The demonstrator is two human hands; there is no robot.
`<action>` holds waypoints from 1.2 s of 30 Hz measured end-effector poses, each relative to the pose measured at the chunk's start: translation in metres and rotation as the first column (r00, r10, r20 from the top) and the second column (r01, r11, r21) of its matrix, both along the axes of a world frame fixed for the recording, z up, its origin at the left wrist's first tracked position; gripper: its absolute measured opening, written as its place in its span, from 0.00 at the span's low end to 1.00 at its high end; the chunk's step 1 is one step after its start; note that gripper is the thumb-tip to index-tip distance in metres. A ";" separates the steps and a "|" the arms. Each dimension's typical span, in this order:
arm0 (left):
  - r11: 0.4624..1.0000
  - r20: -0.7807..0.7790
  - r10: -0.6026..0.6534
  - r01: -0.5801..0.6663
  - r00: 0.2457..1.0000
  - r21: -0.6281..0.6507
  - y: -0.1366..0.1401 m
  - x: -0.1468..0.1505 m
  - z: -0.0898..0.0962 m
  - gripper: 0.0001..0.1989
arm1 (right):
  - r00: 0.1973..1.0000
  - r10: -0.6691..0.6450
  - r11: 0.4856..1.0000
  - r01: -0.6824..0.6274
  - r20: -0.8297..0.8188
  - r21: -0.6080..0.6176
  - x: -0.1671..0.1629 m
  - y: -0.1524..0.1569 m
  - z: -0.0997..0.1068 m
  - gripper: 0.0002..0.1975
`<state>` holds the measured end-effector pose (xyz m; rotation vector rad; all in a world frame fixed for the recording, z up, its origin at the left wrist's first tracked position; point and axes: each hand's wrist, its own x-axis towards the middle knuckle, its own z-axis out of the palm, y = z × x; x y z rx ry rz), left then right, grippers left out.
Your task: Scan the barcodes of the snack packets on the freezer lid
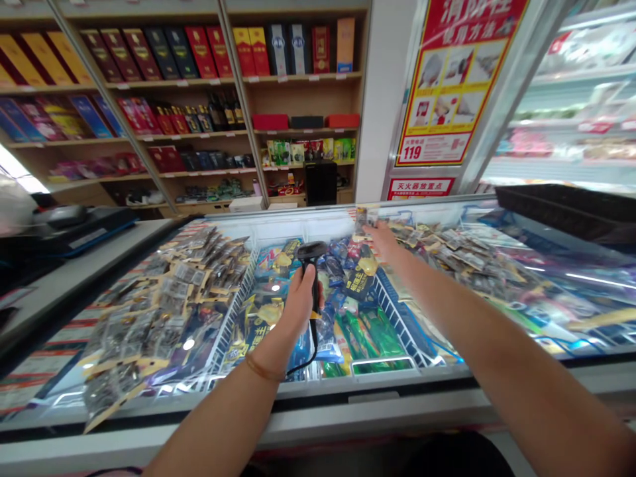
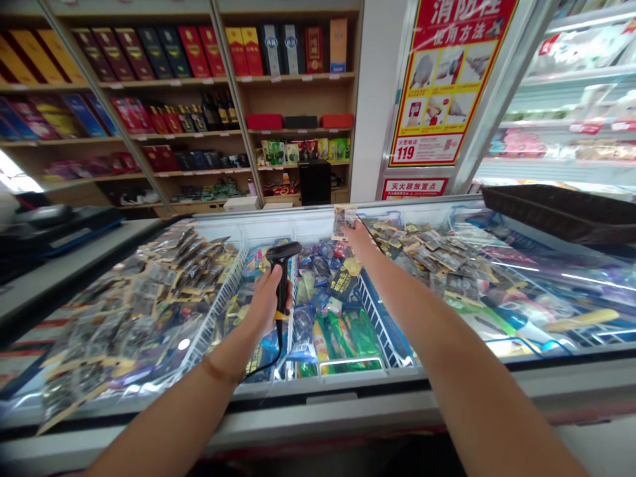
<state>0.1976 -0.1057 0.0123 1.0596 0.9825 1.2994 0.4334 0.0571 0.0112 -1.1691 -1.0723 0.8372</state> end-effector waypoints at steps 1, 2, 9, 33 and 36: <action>1.000 -0.009 -0.016 0.016 1.000 0.001 -0.001 0.000 0.000 0.31 | 0.990 0.056 0.998 -0.059 -0.127 -0.016 -0.017 -0.001 -0.005 0.12; 1.000 -0.016 -0.031 0.031 0.999 0.000 -0.001 0.000 0.000 0.31 | 0.969 0.102 0.993 -0.112 -0.223 -0.032 -0.030 -0.003 -0.011 0.14; 0.988 -0.112 -0.150 0.154 0.982 0.028 -0.003 0.001 -0.003 0.28 | 0.881 0.309 0.946 -0.322 -0.358 0.023 -0.050 -0.011 -0.033 0.18; 0.950 -0.234 -0.287 0.307 0.929 0.054 -0.007 0.016 -0.012 0.29 | 0.890 0.404 0.905 -0.356 -0.211 0.234 -0.054 -0.013 -0.035 0.31; 0.951 -0.234 -0.283 0.304 0.930 0.060 -0.006 0.015 -0.013 0.29 | 0.886 0.415 0.897 -0.359 -0.210 0.257 -0.054 -0.017 -0.032 0.31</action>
